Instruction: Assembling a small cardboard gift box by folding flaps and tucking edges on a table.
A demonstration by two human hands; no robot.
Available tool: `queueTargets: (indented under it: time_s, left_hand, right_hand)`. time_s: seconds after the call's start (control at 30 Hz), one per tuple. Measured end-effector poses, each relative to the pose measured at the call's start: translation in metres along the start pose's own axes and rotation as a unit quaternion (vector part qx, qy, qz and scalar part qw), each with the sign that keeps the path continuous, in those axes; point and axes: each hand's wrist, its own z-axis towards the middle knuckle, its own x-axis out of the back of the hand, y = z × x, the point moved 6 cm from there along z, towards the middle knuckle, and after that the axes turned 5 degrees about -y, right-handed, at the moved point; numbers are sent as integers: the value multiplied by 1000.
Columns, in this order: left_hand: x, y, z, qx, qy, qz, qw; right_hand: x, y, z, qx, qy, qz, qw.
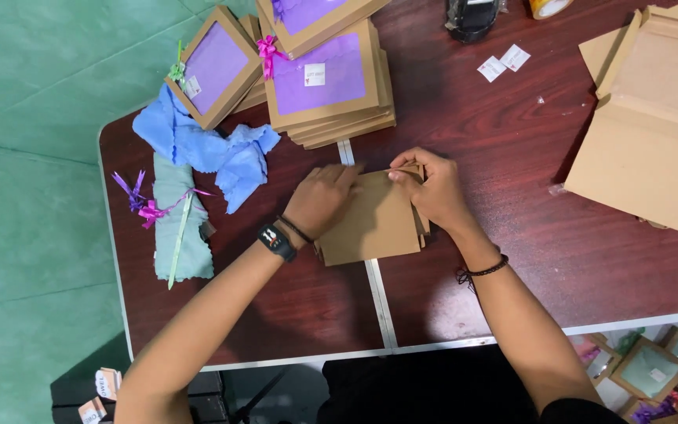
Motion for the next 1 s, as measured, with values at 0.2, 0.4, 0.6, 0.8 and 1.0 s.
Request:
queueTargets:
  time_s: [0.2,0.4,0.6,0.8,1.0]
  left_hand:
    - [1,11,20,-39,26,20,999]
    - [18,31,28,-154,45,139,977]
    - [29,30,32,-114,15,64,991]
    - [25,30,35,-117,22,58,991]
    - [14,12,17,-116,30,78,990]
  right_hand:
    - [-3,-1,-2,-15,-6,10,1000]
    - [0,-9,-1,-4,-8,-8,1000]
    - [1,-17,-3,-3,-24,-15,1000]
    - [1,-17,-1,-5,-24,7,1000]
    - [-1,-21,-1,11,-20,-33,999]
